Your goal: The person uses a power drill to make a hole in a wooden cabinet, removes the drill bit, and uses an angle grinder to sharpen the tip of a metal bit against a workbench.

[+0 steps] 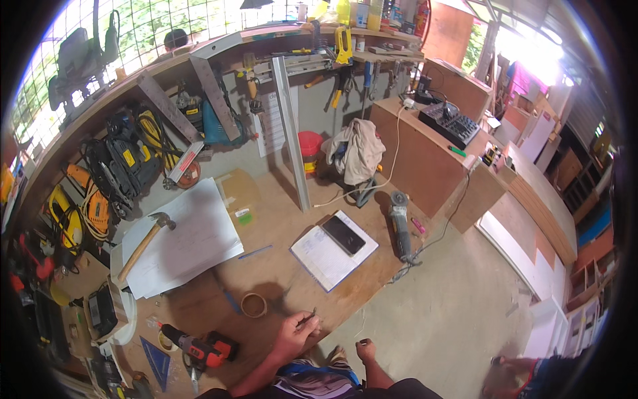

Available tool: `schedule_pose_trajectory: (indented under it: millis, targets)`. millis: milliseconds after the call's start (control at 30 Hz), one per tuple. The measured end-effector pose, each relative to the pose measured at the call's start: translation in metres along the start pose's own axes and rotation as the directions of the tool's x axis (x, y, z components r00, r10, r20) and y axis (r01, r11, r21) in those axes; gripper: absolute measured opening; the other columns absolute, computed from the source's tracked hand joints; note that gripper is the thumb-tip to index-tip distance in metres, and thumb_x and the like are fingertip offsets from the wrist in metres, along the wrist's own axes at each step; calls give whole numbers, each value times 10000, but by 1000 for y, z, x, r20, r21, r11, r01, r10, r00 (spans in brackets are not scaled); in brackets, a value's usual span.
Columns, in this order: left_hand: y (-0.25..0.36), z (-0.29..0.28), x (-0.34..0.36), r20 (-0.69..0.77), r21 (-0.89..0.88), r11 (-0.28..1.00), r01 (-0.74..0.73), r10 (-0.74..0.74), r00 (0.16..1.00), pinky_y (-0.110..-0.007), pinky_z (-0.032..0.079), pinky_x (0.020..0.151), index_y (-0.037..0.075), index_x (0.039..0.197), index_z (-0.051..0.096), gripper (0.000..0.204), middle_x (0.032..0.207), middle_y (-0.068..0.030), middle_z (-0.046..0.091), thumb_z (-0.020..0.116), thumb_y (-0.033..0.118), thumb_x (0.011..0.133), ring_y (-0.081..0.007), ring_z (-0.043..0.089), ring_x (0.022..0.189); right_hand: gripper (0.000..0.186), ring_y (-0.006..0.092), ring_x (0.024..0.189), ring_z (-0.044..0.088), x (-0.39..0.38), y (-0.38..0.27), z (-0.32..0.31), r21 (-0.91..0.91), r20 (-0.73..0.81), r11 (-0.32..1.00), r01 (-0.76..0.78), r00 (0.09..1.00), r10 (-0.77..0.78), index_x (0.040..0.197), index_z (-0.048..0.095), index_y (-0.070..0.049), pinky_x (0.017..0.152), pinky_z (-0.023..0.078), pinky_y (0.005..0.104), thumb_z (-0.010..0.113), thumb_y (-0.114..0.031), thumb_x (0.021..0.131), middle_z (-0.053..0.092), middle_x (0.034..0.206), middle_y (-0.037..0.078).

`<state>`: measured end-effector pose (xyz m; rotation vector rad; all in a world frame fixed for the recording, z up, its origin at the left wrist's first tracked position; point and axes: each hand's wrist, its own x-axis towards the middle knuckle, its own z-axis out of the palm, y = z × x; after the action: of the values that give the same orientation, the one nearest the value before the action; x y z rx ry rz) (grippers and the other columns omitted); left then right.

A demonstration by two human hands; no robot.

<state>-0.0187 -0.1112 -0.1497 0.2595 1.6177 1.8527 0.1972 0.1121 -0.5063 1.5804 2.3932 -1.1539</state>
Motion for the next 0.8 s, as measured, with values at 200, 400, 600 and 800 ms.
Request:
schedule_pose_trajectory:
  millis: [200,400,600,800]
  targets:
    - [13,45,47,-196,101,993,-54,73,978,-248,505,694,-8,1116,726,251,855,-13,680,626,218,1076,-58,594,736,471,369,1050,746,99,27,-62,-226,412,958,175,908,-69,1059,799,-75,957,580,451,746,-478,822,777,1048,213]
    - [24,110,88,-343,-65,986,-153,122,931,-234,460,675,32,1158,737,227,848,21,656,605,199,1080,-45,563,748,417,313,1078,741,179,-31,-147,-202,890,577,792,394,-229,1202,782,-109,933,580,425,658,-441,982,777,1168,139]
    - [38,125,98,-518,-116,939,-325,222,826,-239,505,722,16,1258,694,230,902,3,667,609,127,1075,-66,599,797,382,190,954,735,163,-236,-326,484,719,773,409,318,-618,1376,669,-61,859,582,353,657,-253,1046,769,1152,99]
    - [59,137,79,-633,-28,951,-309,222,742,-280,526,700,4,1290,674,265,963,-25,675,636,135,1062,-98,632,789,578,338,931,742,268,-278,-324,-40,-347,753,657,697,-627,1311,622,80,851,574,429,756,-356,956,749,1044,233]
